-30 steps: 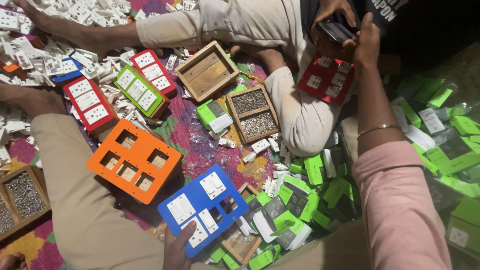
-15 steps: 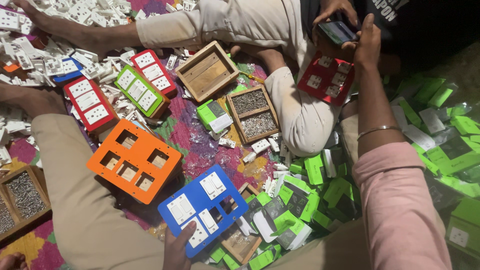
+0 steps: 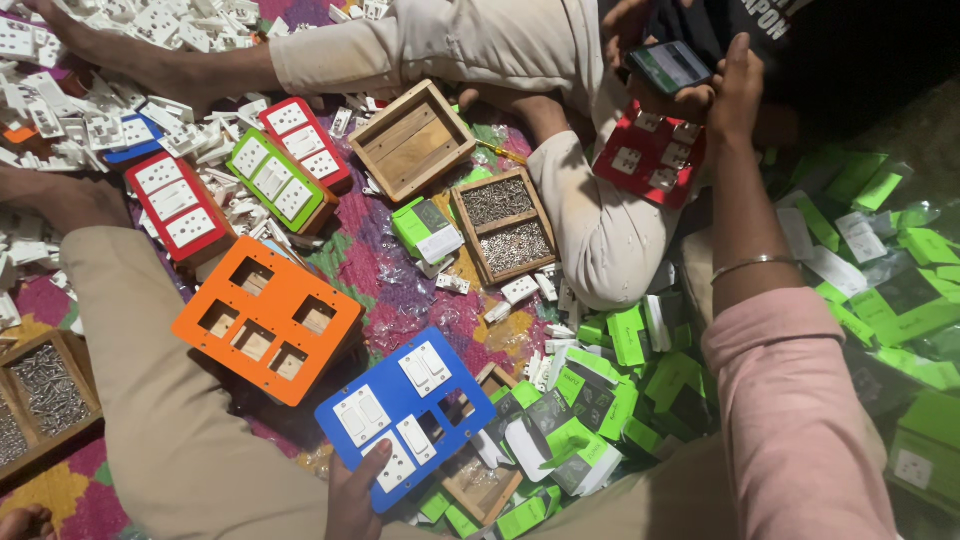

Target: The person sits on the floor and assembles white electrical switches and sockets onto a blue plastic mounting board. They pick up individual switches and sockets, place them into the board's cutouts, and secure them with screws using a screwdriver. The person repeatedly flips the board to access the back and tighten screws.

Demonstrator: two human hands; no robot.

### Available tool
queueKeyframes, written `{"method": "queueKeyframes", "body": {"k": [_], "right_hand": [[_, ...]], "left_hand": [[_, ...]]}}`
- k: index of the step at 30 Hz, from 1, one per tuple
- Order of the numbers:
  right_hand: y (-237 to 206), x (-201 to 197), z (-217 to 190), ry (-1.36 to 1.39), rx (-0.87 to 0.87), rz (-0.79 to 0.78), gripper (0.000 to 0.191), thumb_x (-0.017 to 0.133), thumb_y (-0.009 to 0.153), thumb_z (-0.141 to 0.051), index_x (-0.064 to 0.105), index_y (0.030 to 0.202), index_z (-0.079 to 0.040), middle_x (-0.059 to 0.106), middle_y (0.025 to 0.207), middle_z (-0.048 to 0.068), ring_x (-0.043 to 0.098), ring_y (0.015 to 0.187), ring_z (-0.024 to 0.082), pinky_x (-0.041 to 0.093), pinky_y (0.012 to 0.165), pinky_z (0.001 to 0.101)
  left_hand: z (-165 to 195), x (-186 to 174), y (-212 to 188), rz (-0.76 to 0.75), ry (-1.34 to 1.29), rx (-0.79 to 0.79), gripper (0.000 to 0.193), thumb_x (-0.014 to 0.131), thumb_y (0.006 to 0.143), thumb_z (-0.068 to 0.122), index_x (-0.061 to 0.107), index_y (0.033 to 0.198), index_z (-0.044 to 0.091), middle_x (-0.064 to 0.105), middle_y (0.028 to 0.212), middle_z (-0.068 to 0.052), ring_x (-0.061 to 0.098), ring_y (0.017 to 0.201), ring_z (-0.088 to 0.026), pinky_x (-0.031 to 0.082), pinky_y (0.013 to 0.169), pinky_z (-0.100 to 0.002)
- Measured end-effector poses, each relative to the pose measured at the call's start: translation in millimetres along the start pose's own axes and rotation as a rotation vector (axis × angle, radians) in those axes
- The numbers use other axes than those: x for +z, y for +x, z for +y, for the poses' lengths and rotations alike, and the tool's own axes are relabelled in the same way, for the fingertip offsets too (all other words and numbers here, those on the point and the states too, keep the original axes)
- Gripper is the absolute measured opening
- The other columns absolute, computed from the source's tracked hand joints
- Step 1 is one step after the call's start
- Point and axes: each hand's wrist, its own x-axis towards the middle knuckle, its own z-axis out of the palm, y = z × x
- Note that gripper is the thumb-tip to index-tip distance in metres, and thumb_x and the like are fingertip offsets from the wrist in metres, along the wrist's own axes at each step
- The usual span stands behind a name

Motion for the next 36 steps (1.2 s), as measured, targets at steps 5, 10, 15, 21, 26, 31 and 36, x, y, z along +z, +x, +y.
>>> {"method": "queueKeyframes", "body": {"k": [5,10,15,21,26,31,36], "right_hand": [[-19,-4,-9,0.092,0.107,0.151,0.074,0.057,0.096,-0.072,0.056,0.140,-0.012,0.056,0.114,0.001,0.062,0.095,0.011,0.056,0.085,0.0325],[-47,-10,-31,0.251,-0.055,0.032,0.059,0.060,0.102,-0.061,0.054,0.135,-0.013,0.073,0.110,0.005,0.071,0.097,0.019,0.056,0.093,0.0372],[-60,-21,-29,-0.091,0.095,0.032,0.048,0.060,0.108,-0.050,0.065,0.110,-0.003,0.066,0.094,-0.001,0.059,0.091,0.014,0.045,0.079,0.0333],[-118,-21,-16,-0.382,-0.105,-0.296,0.038,0.068,0.105,-0.038,0.074,0.115,-0.001,0.074,0.105,0.004,0.066,0.098,0.011,0.052,0.087,0.0294],[-183,-6,-31,-0.354,0.169,-0.480,0.042,0.072,0.099,-0.039,0.070,0.119,-0.001,0.074,0.106,0.005,0.069,0.095,0.012,0.056,0.080,0.0283],[-265,32,-46,-0.163,0.325,-0.728,0.049,0.069,0.100,-0.037,0.063,0.134,-0.003,0.073,0.114,0.005,0.068,0.098,0.013,0.055,0.078,0.0273],[-342,75,-56,-0.085,0.380,-0.931,0.061,0.071,0.097,-0.033,0.050,0.146,-0.004,0.069,0.122,0.005,0.066,0.100,0.013,0.056,0.076,0.0283]], "left_hand": [[4,6,-3,-0.021,-0.014,-0.022,0.047,0.068,0.086,0.004,0.056,0.130,-0.005,0.072,0.112,-0.019,0.073,0.096,-0.025,0.062,0.080,-0.038],[3,11,0,-0.023,-0.025,0.001,0.049,0.069,0.084,0.002,0.056,0.131,-0.002,0.071,0.113,-0.016,0.073,0.095,-0.024,0.062,0.078,-0.038],[-1,13,7,-0.034,-0.049,0.065,0.049,0.069,0.085,0.001,0.056,0.132,0.000,0.070,0.113,-0.014,0.072,0.095,-0.023,0.061,0.079,-0.036],[-2,21,10,-0.090,-0.110,0.101,0.049,0.071,0.087,-0.001,0.056,0.133,-0.002,0.069,0.116,-0.012,0.070,0.099,-0.020,0.060,0.083,-0.034],[2,35,12,-0.163,-0.127,0.153,0.057,0.071,0.080,-0.002,0.055,0.134,0.005,0.070,0.118,-0.007,0.072,0.103,-0.019,0.060,0.088,-0.034],[1,52,12,-0.122,-0.057,0.137,0.054,0.076,0.082,0.002,0.056,0.133,0.004,0.070,0.116,-0.007,0.070,0.100,-0.017,0.060,0.087,-0.032],[6,61,10,-0.187,0.023,0.180,0.044,0.077,0.088,0.003,0.062,0.129,-0.002,0.073,0.112,-0.011,0.072,0.096,-0.019,0.061,0.085,-0.032]]}}
